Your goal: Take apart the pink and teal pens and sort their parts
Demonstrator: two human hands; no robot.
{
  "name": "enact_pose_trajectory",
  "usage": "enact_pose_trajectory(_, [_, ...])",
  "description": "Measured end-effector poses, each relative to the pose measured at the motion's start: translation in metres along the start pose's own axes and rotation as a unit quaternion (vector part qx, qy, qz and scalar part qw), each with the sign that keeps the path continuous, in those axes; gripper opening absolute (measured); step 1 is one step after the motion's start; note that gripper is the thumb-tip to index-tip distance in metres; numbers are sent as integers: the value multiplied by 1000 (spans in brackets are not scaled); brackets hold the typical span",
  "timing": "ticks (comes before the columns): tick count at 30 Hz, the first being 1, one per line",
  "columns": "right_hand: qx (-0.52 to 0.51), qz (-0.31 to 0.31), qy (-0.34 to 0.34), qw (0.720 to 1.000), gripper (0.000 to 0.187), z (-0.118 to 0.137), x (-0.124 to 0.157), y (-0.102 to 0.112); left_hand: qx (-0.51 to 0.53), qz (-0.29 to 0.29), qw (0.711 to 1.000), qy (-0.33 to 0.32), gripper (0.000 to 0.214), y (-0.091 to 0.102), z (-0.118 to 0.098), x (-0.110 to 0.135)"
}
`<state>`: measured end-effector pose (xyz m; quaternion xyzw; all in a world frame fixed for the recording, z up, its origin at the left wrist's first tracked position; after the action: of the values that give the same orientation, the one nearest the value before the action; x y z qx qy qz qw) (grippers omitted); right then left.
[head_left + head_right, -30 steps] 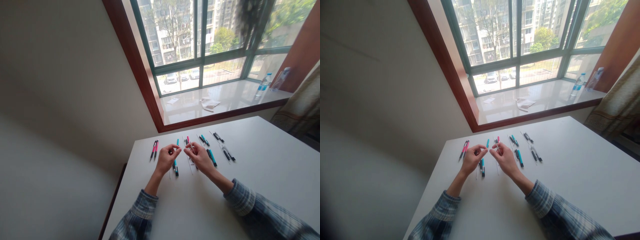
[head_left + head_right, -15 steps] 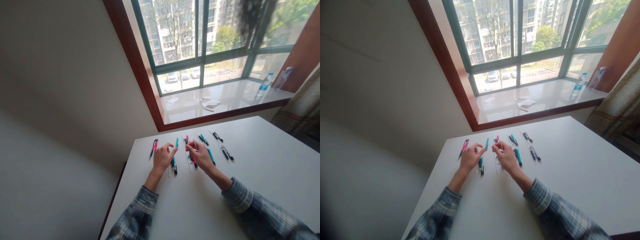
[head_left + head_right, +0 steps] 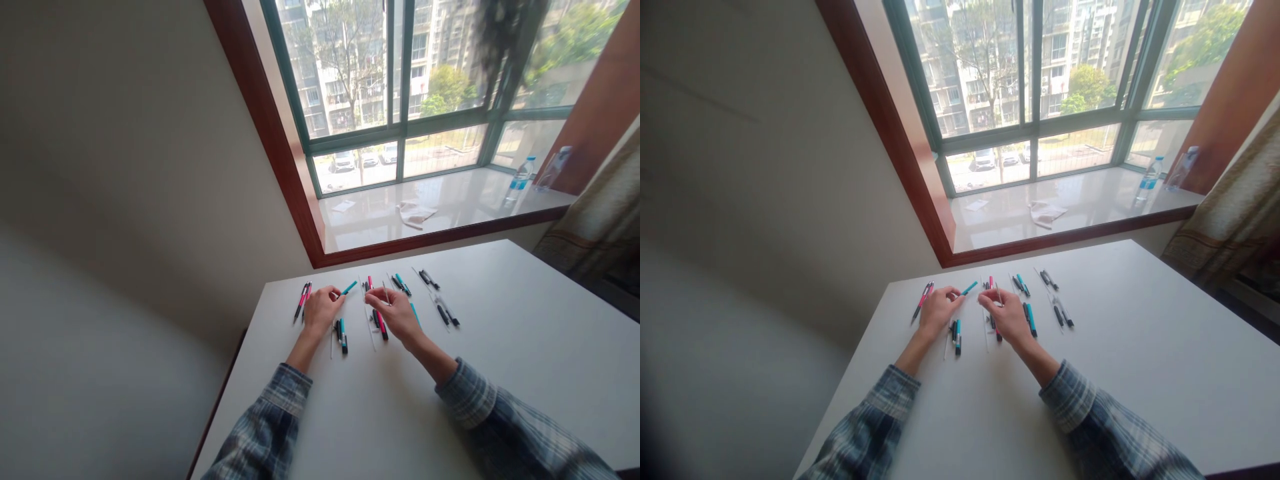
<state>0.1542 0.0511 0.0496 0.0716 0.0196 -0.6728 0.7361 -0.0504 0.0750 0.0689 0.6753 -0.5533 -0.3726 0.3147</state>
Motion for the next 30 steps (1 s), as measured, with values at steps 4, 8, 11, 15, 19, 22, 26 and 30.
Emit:
enact_pose_trajectory(4, [-33, -1, -18, 999, 34, -2, -1, 0, 151, -33, 988, -2, 27, 22, 17, 8])
enact_pose_trajectory(8, [-56, 1, -31, 998, 44, -3, -2, 0, 286, -10, 958, -9, 35, 24, 20, 28])
enact_pose_trajectory(11, [-70, 11, -45, 996, 50, -4, -1, -2, 345, 34, 938, 3, 39, 16, 12, 42])
enact_pose_trajectory(15, [-90, 18, -64, 994, 51, -4, -1, -3, 404, 78, 911, 10, 38, 11, 1, 50])
enact_pose_trajectory(19, [-103, 13, -67, 992, 50, -5, -2, -4, 413, 108, 904, 4, 35, 10, -1, 52])
enact_pose_trajectory(22, [-105, 10, -67, 992, 51, -8, -3, -4, 403, 116, 908, -7, 36, 9, -1, 53])
enact_pose_trajectory(26, [-110, 11, -83, 990, 52, -14, -4, -5, 382, 119, 916, 0, 34, 6, -1, 55])
enact_pose_trajectory(30, [-118, 16, -92, 989, 51, -15, -4, -4, 370, 126, 920, -7, 29, 4, -4, 57])
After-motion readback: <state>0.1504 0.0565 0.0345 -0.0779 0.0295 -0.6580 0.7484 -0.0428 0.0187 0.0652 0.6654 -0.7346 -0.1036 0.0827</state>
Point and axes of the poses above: each hand's wrist, its own x-axis away from the middle knuckle, its own y-axis out of the back of the hand, z = x × y, the point moved 6 cm from there along -x, towards the middle knuckle, and after that the axes turned 7 degrees about x, right-handed, at the moved point
